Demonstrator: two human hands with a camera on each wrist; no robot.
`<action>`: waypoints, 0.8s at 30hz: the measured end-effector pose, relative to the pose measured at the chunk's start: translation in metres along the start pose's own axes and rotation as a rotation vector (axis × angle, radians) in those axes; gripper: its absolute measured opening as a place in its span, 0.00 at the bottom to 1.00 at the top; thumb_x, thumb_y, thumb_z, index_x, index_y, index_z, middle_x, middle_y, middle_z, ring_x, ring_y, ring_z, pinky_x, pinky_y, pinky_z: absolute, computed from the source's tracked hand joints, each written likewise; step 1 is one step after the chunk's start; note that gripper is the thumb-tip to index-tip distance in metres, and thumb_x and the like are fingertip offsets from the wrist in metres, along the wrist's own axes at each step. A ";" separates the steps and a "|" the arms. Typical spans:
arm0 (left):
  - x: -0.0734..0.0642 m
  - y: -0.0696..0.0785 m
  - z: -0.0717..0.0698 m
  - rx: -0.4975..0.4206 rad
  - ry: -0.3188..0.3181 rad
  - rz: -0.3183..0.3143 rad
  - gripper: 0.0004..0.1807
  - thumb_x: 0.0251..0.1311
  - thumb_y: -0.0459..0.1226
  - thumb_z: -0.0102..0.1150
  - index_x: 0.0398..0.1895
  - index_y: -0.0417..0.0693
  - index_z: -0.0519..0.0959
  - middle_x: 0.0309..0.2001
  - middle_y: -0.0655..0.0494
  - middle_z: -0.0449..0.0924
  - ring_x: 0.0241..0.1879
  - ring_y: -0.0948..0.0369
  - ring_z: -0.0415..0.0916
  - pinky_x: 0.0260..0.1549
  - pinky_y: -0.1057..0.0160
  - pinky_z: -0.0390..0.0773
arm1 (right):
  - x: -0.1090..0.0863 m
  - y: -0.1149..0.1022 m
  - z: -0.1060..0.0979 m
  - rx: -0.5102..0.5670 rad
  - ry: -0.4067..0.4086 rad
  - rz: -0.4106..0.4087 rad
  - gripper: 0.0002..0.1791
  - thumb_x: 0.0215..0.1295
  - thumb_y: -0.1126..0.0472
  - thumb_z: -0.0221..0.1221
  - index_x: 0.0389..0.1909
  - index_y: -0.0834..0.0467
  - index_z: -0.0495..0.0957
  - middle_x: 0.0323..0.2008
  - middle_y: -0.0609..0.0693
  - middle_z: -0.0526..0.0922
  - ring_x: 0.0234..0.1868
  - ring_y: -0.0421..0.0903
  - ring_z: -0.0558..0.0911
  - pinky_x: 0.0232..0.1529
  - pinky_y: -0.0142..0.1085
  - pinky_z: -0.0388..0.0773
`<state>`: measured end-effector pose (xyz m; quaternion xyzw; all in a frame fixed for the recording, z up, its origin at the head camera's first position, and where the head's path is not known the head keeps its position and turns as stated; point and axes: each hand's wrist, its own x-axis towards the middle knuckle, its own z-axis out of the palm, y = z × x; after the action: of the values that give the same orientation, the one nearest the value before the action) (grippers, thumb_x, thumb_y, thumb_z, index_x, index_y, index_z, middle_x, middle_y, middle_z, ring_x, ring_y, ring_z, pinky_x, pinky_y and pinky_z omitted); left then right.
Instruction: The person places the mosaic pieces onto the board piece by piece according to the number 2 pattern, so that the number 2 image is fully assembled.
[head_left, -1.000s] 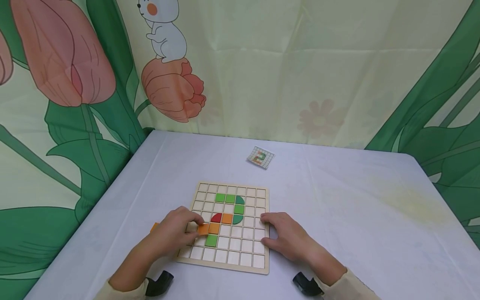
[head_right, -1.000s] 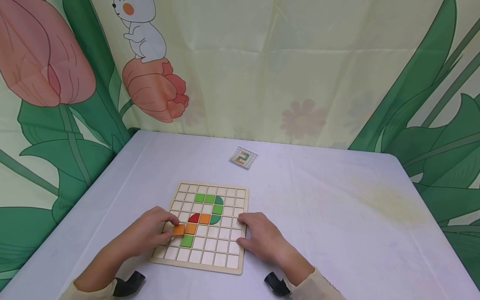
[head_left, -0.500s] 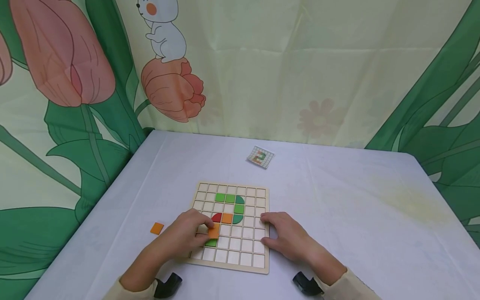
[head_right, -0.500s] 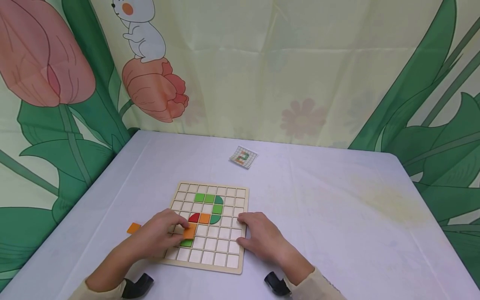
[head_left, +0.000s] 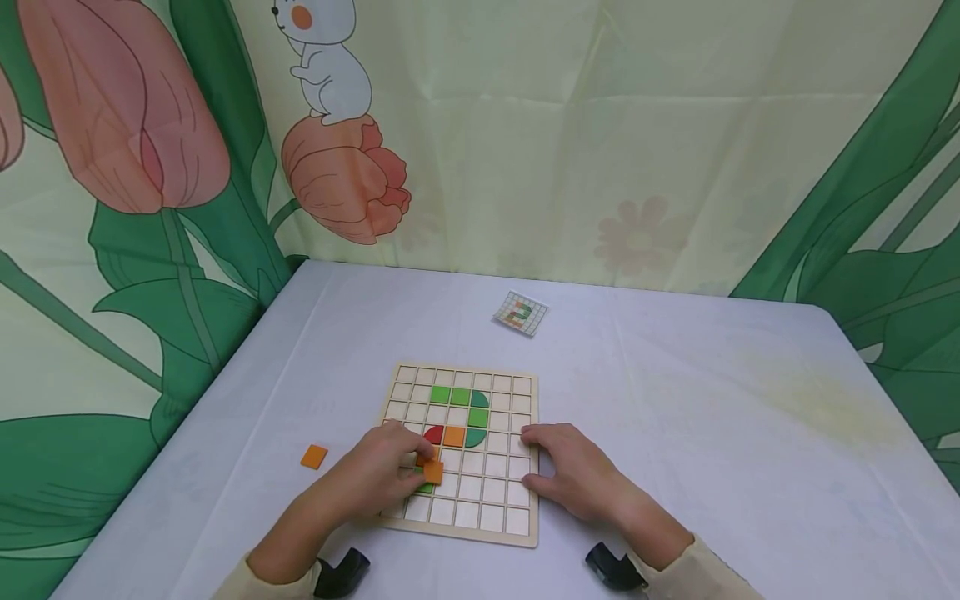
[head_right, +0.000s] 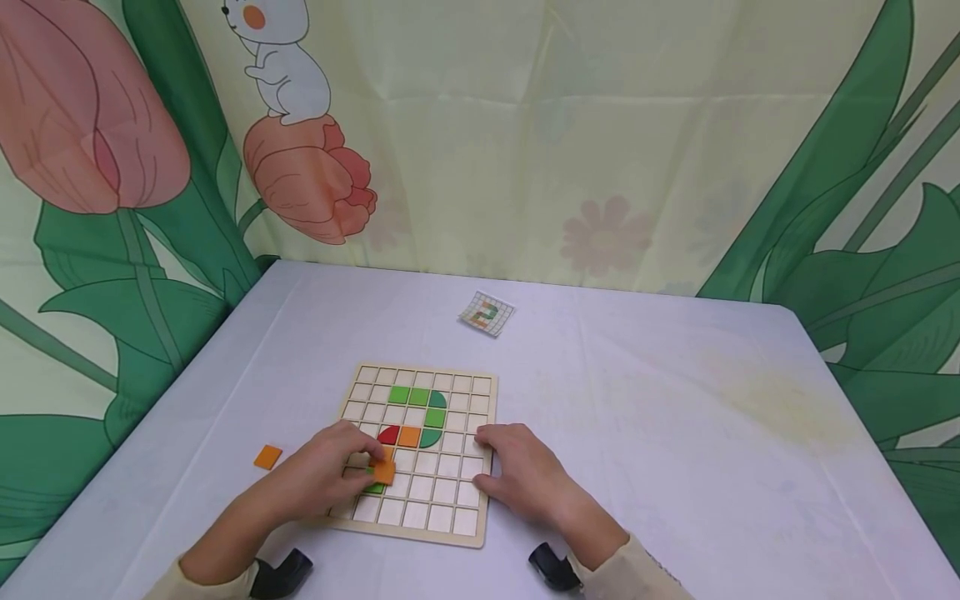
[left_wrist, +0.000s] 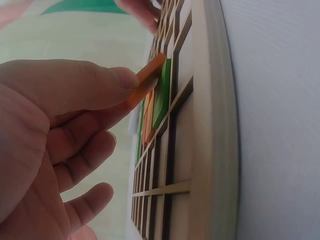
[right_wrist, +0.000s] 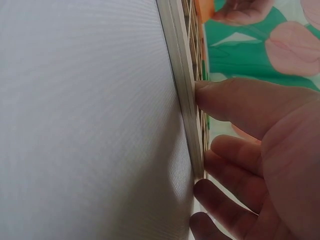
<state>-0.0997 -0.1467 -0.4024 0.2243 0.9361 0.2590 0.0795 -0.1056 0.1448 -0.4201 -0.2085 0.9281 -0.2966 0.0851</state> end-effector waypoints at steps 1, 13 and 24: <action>0.000 0.000 0.000 0.006 -0.001 0.004 0.09 0.55 0.31 0.70 0.39 0.51 0.85 0.40 0.64 0.78 0.44 0.61 0.71 0.45 0.56 0.76 | 0.000 0.000 0.000 0.000 -0.001 0.000 0.25 0.59 0.61 0.69 0.57 0.62 0.77 0.61 0.54 0.77 0.64 0.55 0.71 0.65 0.51 0.66; 0.000 0.002 0.002 0.007 -0.006 0.039 0.10 0.54 0.31 0.71 0.38 0.51 0.85 0.37 0.67 0.77 0.41 0.63 0.70 0.41 0.61 0.76 | 0.000 0.000 0.000 -0.002 0.001 0.001 0.25 0.59 0.61 0.69 0.57 0.63 0.77 0.61 0.54 0.77 0.64 0.55 0.71 0.65 0.51 0.66; 0.001 0.003 0.007 0.027 -0.008 0.096 0.10 0.54 0.31 0.71 0.38 0.51 0.84 0.36 0.67 0.78 0.40 0.64 0.70 0.42 0.59 0.75 | 0.000 0.000 0.000 -0.002 0.006 0.001 0.25 0.59 0.61 0.70 0.56 0.63 0.77 0.60 0.54 0.77 0.64 0.55 0.72 0.65 0.51 0.66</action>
<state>-0.0973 -0.1406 -0.4072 0.2711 0.9273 0.2490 0.0679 -0.1059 0.1445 -0.4205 -0.2071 0.9288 -0.2960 0.0824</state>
